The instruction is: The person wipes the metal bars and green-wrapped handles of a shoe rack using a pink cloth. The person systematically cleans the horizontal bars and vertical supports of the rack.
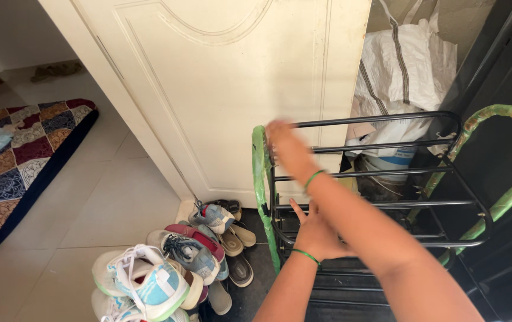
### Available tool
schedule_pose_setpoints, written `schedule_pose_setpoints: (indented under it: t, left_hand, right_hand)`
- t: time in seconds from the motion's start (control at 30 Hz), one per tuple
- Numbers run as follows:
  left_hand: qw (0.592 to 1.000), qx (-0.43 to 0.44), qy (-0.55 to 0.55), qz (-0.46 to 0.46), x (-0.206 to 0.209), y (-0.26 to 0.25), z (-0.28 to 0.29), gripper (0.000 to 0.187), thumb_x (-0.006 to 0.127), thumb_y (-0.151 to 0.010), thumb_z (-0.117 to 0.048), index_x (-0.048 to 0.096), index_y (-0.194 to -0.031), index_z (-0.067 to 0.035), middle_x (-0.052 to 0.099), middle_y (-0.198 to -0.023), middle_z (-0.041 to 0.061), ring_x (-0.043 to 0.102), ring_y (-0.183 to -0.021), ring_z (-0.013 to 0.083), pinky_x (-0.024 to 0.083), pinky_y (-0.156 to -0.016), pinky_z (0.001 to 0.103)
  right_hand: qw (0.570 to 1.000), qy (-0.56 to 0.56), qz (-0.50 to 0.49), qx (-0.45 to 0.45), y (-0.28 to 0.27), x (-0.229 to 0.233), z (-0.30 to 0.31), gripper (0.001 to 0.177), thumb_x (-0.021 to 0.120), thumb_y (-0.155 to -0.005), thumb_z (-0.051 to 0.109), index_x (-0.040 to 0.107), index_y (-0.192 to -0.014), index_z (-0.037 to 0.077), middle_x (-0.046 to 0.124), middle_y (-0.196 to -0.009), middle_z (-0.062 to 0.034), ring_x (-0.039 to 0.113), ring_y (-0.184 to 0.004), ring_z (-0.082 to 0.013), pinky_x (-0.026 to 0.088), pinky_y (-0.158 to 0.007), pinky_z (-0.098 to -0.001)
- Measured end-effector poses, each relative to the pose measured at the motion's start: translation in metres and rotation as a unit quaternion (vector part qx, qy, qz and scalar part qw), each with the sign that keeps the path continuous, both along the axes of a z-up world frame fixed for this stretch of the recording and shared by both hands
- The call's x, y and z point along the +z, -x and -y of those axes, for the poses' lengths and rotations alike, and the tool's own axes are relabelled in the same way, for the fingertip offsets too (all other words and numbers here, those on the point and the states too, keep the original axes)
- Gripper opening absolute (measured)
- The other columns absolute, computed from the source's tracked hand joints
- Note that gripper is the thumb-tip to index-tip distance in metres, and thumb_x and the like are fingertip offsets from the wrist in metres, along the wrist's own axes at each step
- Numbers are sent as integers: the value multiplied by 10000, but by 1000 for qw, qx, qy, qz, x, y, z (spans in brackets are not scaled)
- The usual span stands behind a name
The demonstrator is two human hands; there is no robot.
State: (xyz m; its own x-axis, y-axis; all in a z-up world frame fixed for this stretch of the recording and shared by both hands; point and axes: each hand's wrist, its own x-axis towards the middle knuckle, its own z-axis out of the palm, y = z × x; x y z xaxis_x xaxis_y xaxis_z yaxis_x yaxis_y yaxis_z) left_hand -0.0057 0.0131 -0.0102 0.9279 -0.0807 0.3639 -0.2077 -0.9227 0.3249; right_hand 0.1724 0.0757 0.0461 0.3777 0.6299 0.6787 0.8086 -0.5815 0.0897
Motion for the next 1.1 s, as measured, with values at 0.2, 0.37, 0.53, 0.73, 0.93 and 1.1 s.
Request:
schedule_pose_setpoints:
  t: [0.2,0.37,0.53,0.73,0.93,1.1]
  left_hand:
    - [996,6,-42,72,-3,-1,1,1188,776,-522,-843,501,-1491,-213,371,-1588,146,250,-1432,528,-66,-945,926]
    - [991,42,-30,-126,23,6,4,1272,776,-504,-812,463,-1497,-81,453,-1500,194,360,-1396,444,-29,-1080,866]
    - [988,53,-26,-144,39,9,6,1305,798,-499,-806,429,-1512,-71,464,-1463,193,357,-1397,429,-36,-1105,843]
    - [987,55,-28,-150,40,8,6,1294,808,-500,-798,426,-1518,-95,465,-1463,191,349,-1405,430,-41,-1114,825]
    - [986,56,-27,-156,42,7,9,1309,808,-493,-806,411,-1524,-102,459,-1467,180,345,-1408,419,-42,-1112,825]
    - [988,55,-27,-140,38,6,7,1302,811,-488,-794,417,-1525,-112,458,-1482,171,347,-1413,413,-43,-1114,823]
  right_hand:
    - [994,9,-23,110,14,-16,23,594,639,-882,44,497,-1457,-1,536,-1511,-146,554,-1234,-324,534,-971,-386]
    - [983,46,36,173,4,-11,74,494,575,-892,70,546,-1380,-2,628,-1384,-150,600,-1171,-328,563,-906,-413]
    - [979,76,-188,-30,-19,-17,126,193,621,-991,191,680,-1163,126,709,-1105,-103,645,-1070,-334,562,-848,-450]
    - [960,73,-109,-246,-75,-16,278,136,654,-1006,242,728,-1014,128,739,-986,-94,698,-976,-305,595,-797,-448]
    - [939,159,-6,-307,-113,-33,349,197,614,-948,222,714,-1081,116,730,-1052,-50,709,-961,-283,616,-730,-385]
    - [938,133,76,-311,-105,-56,341,281,611,-961,145,695,-1206,36,723,-1110,-90,717,-926,-250,612,-683,-360]
